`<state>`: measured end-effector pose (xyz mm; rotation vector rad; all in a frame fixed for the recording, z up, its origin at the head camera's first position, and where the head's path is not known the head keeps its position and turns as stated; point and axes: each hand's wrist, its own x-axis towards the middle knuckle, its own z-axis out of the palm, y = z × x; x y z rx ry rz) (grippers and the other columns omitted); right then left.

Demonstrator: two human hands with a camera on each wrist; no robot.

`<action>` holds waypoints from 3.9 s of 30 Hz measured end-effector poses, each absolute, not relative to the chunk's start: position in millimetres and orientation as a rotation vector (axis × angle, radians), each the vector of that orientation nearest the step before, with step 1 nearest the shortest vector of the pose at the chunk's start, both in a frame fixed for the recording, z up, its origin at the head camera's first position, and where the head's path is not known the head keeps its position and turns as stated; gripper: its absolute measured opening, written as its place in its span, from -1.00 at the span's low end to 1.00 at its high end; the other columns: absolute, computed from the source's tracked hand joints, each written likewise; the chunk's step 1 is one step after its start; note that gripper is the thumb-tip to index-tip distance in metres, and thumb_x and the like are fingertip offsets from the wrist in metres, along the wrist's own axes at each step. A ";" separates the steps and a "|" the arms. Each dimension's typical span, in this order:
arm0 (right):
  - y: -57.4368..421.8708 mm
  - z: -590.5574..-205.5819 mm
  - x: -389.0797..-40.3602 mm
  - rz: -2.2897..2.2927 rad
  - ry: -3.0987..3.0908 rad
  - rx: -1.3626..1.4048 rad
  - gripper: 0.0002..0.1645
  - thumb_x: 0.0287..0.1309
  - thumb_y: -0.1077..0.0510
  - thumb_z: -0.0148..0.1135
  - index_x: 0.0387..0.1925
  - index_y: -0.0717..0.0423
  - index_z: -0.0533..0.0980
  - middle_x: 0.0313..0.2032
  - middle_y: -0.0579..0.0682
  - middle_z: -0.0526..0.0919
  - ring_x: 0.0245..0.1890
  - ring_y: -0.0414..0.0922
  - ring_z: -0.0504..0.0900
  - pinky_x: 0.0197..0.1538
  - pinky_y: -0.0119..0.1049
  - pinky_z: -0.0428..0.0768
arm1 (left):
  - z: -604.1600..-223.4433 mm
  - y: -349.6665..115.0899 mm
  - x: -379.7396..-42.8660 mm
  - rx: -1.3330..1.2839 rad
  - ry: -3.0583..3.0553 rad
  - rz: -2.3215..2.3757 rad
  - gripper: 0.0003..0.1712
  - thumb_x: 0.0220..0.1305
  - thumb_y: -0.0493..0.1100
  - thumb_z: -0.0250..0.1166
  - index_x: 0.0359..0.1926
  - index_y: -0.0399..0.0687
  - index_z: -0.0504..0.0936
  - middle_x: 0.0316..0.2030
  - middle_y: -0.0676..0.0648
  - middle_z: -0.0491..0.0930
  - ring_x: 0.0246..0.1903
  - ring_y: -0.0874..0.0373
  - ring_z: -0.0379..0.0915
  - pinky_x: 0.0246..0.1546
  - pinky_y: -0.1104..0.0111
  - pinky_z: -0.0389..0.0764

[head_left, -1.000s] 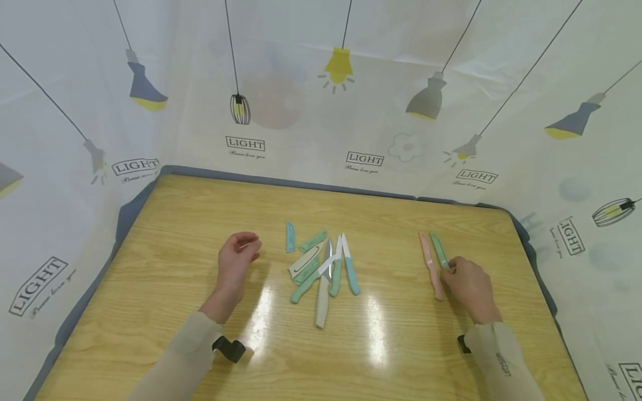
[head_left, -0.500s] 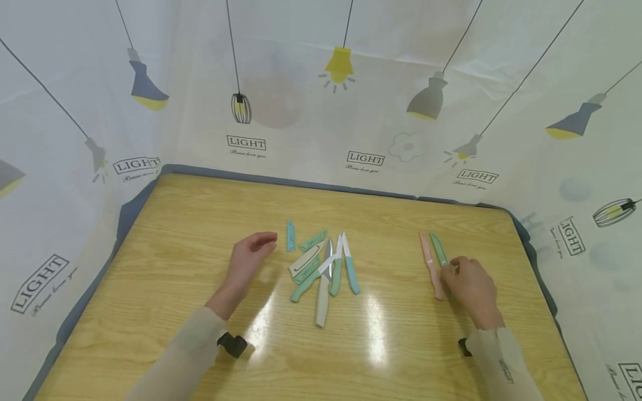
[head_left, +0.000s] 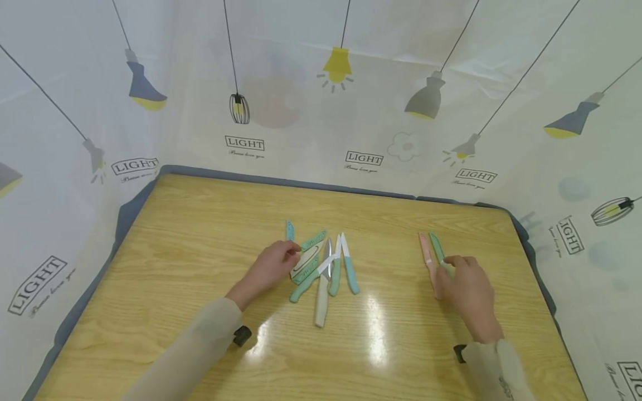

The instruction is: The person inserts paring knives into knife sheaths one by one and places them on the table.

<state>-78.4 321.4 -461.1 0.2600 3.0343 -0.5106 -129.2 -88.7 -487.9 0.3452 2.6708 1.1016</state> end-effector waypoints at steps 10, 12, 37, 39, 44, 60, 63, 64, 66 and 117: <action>303.9 -459.8 -70.3 -0.535 3.132 0.110 -0.41 0.35 -0.10 0.02 0.07 0.33 0.52 0.05 0.40 0.46 -0.09 0.28 0.52 -0.25 0.16 0.59 | -496.3 -75.6 -137.9 0.451 2.786 0.747 -0.62 0.28 -0.13 0.27 0.09 -0.16 0.56 -0.13 -0.07 0.54 -0.14 0.09 0.47 -0.09 0.26 0.56; 301.1 -459.5 -69.4 -0.538 3.142 0.095 -0.43 0.34 -0.09 0.03 0.06 0.32 0.53 0.03 0.39 0.47 -0.10 0.27 0.53 -0.25 0.15 0.59 | -497.5 -74.0 -138.5 0.463 2.802 0.723 -0.62 0.26 -0.14 0.29 0.08 -0.16 0.56 -0.17 -0.06 0.53 -0.19 0.10 0.46 -0.14 0.28 0.56; 276.1 -467.4 -69.3 -0.590 3.157 -0.013 -0.53 0.28 -0.03 0.12 -0.01 0.27 0.59 -0.01 0.33 0.53 -0.18 0.18 0.58 -0.28 0.07 0.61 | -484.8 -64.9 -137.9 0.408 2.820 0.546 -0.60 0.20 -0.24 0.30 0.07 -0.25 0.55 -0.19 -0.13 0.54 -0.23 0.06 0.47 -0.18 0.26 0.58; 274.1 -467.2 -69.0 -0.598 3.152 -0.008 -0.53 0.28 -0.03 0.12 0.00 0.25 0.58 0.00 0.32 0.53 -0.17 0.16 0.57 -0.29 0.04 0.62 | -484.8 -64.6 -138.1 0.389 2.808 0.560 -0.62 0.20 -0.26 0.29 0.05 -0.24 0.56 -0.21 -0.12 0.53 -0.25 0.08 0.46 -0.20 0.27 0.58; 271.1 -466.8 -68.8 -0.591 3.158 -0.015 -0.53 0.28 -0.03 0.12 0.01 0.24 0.58 0.03 0.31 0.51 -0.17 0.15 0.57 -0.35 -0.01 0.61 | -485.7 -66.7 -137.0 0.353 2.789 0.637 -0.67 0.20 -0.32 0.23 0.01 -0.21 0.60 -0.24 -0.08 0.49 -0.29 0.11 0.41 -0.22 0.27 0.56; 243.4 -470.9 -66.8 -0.658 3.175 -0.150 -0.61 0.20 0.01 0.21 -0.11 0.24 0.63 -0.09 0.20 0.63 -0.12 0.12 0.59 -0.22 0.01 0.64 | -480.6 -91.1 -132.5 0.151 2.684 1.164 -0.76 0.32 -0.21 0.22 -0.03 -0.12 0.43 -0.21 -0.15 0.69 -0.44 0.12 0.56 -0.58 0.38 0.54; 237.6 -472.9 -67.3 -0.663 3.167 -0.168 -0.61 0.21 0.01 0.20 -0.11 0.24 0.63 -0.08 0.19 0.63 -0.10 0.10 0.59 -0.17 0.00 0.63 | -481.7 -93.9 -132.8 0.075 2.540 1.383 -0.77 0.36 -0.26 0.14 0.00 -0.17 0.36 -0.26 -0.11 0.70 -0.38 0.11 0.61 -0.53 0.36 0.59; 236.0 -473.4 -67.4 -0.667 3.166 -0.174 -0.61 0.21 0.01 0.20 -0.11 0.24 0.63 -0.08 0.20 0.62 -0.09 0.10 0.58 -0.14 0.00 0.63 | -482.3 -94.7 -133.1 0.058 2.491 1.453 -0.76 0.38 -0.29 0.11 0.02 -0.20 0.34 -0.26 -0.10 0.70 -0.32 0.11 0.62 -0.47 0.35 0.63; 233.3 -474.3 -68.0 -0.671 3.172 -0.200 -0.62 0.20 0.02 0.21 -0.12 0.25 0.63 -0.09 0.20 0.63 -0.10 0.10 0.58 -0.14 -0.02 0.63 | -483.3 -96.7 -133.4 0.018 2.395 1.587 -0.70 0.39 -0.33 0.06 0.10 -0.23 0.31 -0.24 -0.11 0.67 -0.25 0.09 0.64 -0.33 0.31 0.67; 142.9 -487.4 -58.8 -0.707 3.016 -0.411 -0.49 0.22 -0.14 0.16 0.01 0.15 0.57 -0.10 -0.02 0.59 -0.15 -0.14 0.56 -0.16 -0.25 0.62 | -491.8 -128.5 -125.1 -0.556 1.435 2.543 -0.46 0.57 -0.08 -0.21 0.41 -0.26 0.01 0.03 -0.23 0.35 0.09 -0.05 0.38 0.19 0.22 0.44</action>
